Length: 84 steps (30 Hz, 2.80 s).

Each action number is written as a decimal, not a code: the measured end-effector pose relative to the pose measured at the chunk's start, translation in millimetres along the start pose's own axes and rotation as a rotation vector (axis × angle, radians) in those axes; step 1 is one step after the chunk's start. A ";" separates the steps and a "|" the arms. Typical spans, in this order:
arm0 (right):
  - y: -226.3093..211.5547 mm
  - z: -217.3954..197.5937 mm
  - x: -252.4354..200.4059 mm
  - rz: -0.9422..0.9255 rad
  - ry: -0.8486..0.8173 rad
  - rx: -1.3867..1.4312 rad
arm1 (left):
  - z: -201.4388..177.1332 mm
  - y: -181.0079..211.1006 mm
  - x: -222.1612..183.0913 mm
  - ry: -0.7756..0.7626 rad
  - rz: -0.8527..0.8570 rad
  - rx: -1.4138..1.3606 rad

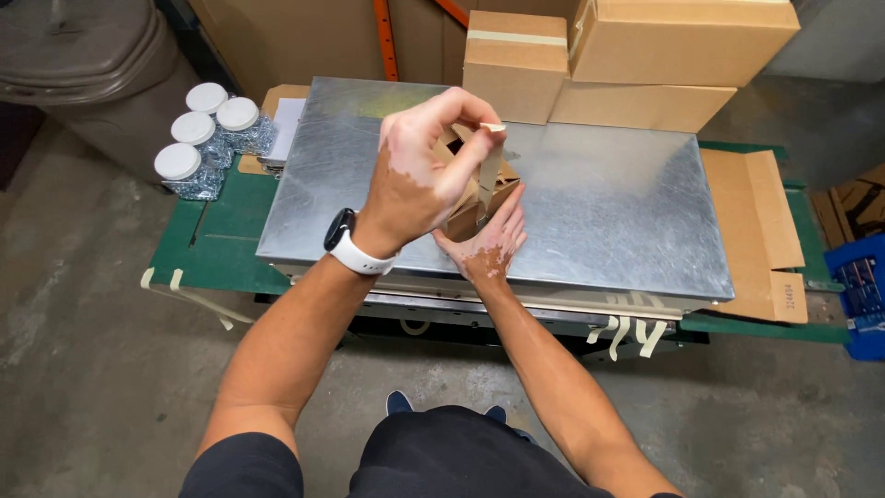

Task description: The person packs bags of hardware and small plastic containers into cardboard boxes, سپس seals them with adhesive tape by hand.

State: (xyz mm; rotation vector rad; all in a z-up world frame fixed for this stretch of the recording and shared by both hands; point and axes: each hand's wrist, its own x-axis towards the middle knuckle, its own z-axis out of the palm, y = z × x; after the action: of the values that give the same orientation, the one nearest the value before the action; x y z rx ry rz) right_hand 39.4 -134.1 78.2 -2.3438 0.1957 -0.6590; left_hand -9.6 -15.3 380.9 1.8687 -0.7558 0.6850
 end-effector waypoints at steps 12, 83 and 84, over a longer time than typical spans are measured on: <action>2.6 -3.7 1.8 -0.038 -0.008 -0.071 | 12.5 30.0 2.2 0.043 -0.030 0.054; -80.8 26.0 -58.7 0.402 -0.144 -0.255 | -418.2 -502.3 -518.7 -0.371 -1.103 0.322; -77.1 26.2 -58.0 0.407 -0.142 -0.255 | -423.0 -490.3 -507.6 -0.376 -1.101 0.322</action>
State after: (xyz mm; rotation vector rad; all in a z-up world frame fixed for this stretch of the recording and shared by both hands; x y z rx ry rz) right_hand -0.1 -42.8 88.5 -2.4723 0.7057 -0.2788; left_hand -26.7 642.1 -113.6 2.3458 0.2528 -0.2769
